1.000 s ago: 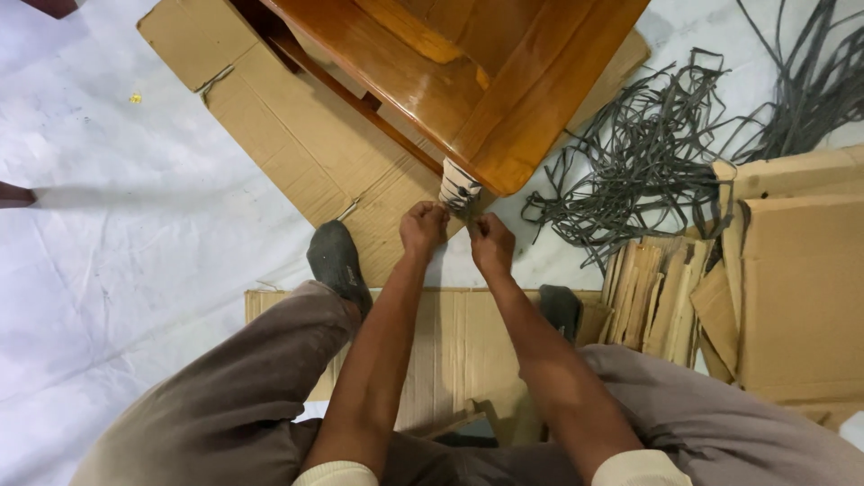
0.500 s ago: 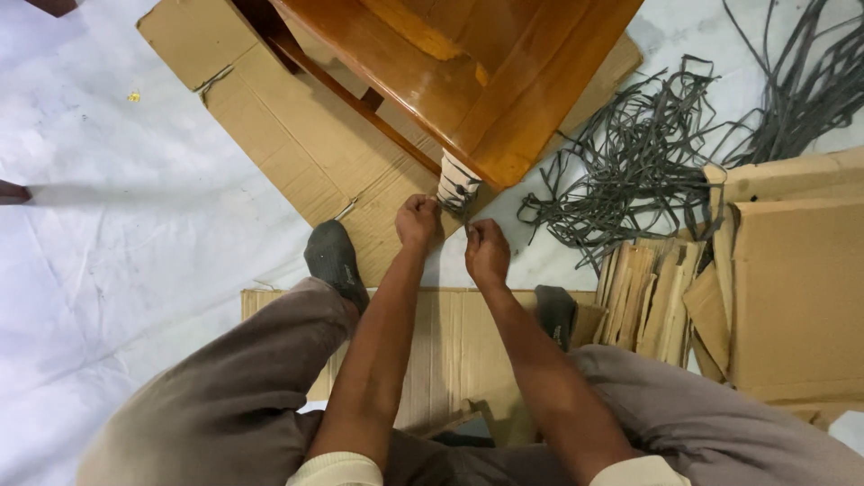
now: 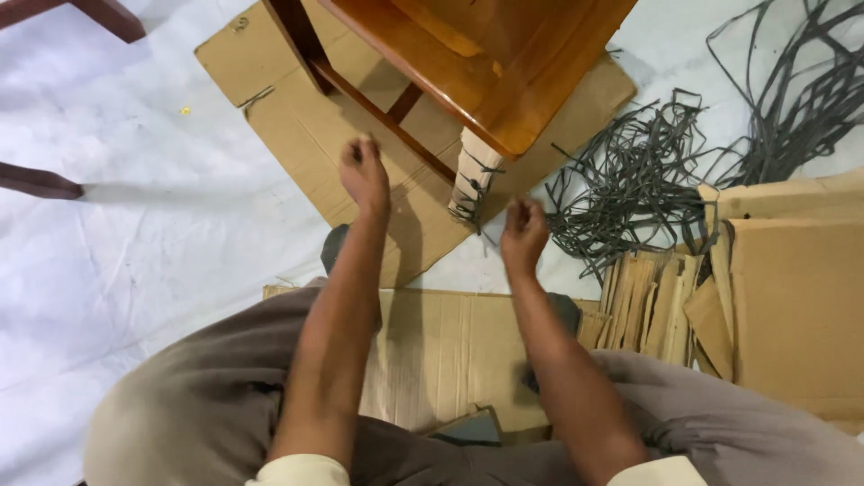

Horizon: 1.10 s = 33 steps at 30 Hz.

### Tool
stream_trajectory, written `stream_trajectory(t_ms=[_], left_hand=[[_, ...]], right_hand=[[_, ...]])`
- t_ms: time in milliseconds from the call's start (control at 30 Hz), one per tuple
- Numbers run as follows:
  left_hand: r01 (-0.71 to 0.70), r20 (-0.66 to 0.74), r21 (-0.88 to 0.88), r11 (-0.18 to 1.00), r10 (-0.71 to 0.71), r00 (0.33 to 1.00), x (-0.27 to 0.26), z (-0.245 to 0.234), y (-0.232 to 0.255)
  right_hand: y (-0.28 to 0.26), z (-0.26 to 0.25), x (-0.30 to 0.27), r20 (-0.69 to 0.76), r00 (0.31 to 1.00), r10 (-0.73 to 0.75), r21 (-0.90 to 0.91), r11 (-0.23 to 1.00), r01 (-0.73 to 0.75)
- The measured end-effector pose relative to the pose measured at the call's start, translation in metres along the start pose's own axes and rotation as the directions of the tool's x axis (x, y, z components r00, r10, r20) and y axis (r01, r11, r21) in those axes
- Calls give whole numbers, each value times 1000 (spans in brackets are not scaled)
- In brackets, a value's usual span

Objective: Wrapping the legs of a wooden chair with protective cardboard and securing them with plastic ties.

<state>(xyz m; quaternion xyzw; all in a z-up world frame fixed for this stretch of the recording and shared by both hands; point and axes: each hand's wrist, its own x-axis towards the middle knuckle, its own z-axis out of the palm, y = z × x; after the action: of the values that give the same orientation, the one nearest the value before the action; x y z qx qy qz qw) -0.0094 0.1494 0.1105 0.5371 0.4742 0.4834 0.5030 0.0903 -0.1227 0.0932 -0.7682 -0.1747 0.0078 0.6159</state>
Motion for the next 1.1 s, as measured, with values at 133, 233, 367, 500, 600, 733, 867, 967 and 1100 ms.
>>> stream_trajectory(t_ms=[133,233,367,500,600,733,867,967,1100], left_hand=[[-63,-59,-80,995,58,997,45,-15,107],[-255,-148,7,967,253,956,82,-26,160],[-491,-47,119,863,499,866,133,-31,202],[-578,183,257,775,548,816,143,-40,235],[-402,215,159,902,366,906,154,-36,226],[34,325,122,992,-72,943,134,-34,254],[173,453,13,985,-160,877,142,-16,244],[204,506,-66,977,-144,850,149,-3,241],[243,568,-275,930,-47,822,162,3,233]], right_hand=[[-90,1,40,-124,971,-205,-52,978,200],[-179,-7,52,-103,991,-79,301,948,107],[-259,-11,56,-73,959,-275,405,870,280],[-289,-1,59,45,978,-202,457,875,159],[-300,7,56,108,990,-95,552,834,20],[-295,12,58,138,989,-57,628,777,-43],[-288,13,63,130,990,-61,683,729,-44],[-285,16,64,147,987,-63,752,656,-70],[-281,22,65,134,989,-66,799,598,-68]])
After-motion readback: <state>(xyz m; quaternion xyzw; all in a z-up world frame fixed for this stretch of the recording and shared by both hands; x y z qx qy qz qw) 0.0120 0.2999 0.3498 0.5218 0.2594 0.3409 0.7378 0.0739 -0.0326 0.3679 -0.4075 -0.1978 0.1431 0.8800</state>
